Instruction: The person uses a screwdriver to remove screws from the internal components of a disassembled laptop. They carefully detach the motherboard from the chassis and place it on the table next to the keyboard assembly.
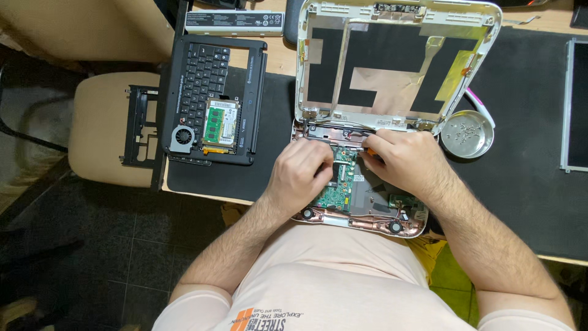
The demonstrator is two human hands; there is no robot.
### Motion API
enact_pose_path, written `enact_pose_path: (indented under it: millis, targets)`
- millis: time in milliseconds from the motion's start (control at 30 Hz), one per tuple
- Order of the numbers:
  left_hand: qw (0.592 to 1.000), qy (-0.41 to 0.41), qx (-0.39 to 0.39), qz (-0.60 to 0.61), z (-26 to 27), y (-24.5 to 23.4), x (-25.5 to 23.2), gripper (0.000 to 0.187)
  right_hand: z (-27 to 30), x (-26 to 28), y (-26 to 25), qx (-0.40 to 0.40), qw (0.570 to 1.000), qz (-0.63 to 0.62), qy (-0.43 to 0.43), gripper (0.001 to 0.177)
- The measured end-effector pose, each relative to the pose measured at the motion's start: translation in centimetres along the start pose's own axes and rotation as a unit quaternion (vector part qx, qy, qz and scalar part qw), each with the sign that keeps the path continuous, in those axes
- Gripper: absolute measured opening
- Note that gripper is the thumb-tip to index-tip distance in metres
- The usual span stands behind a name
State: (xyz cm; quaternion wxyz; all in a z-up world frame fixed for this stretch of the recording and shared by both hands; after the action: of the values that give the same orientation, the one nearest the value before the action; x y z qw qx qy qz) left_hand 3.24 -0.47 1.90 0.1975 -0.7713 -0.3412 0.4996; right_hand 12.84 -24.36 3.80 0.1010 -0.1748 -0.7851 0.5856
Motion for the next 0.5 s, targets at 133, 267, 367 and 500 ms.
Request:
enact_pose_path:
  millis: [133,267,367,500]
  targets:
    - [1.000,-0.014,-0.021,0.015,0.1,0.5,0.6,0.024,0.0,-0.1,-0.1,-0.001,1.000,-0.004,0.000,0.020]
    - [1.000,-0.016,0.006,0.013,-0.4,0.4,0.4,0.026,0.1,-0.1,0.0,0.013,1.000,-0.004,0.009,0.021]
    - [0.999,-0.034,0.015,0.026,-0.7,-0.7,-0.3,0.025,0.0,0.0,-0.1,0.020,1.000,-0.007,0.012,0.023]
    - [0.998,-0.034,0.047,0.035,-0.5,-1.9,-0.3,0.026,-0.2,0.2,-0.9,0.019,0.998,-0.047,0.025,0.024]
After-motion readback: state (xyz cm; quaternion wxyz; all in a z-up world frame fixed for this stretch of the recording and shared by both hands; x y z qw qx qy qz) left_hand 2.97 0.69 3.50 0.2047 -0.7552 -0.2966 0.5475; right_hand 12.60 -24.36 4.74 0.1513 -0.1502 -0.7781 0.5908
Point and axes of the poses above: each hand's wrist, its own z-axis away from the middle knuckle, its own y-axis out of the palm, x = y × z, the point moved 4 cm from there along -z, towards the middle knuckle, and after that the axes turned 13 degrees about -y, right-handed, at the moved point
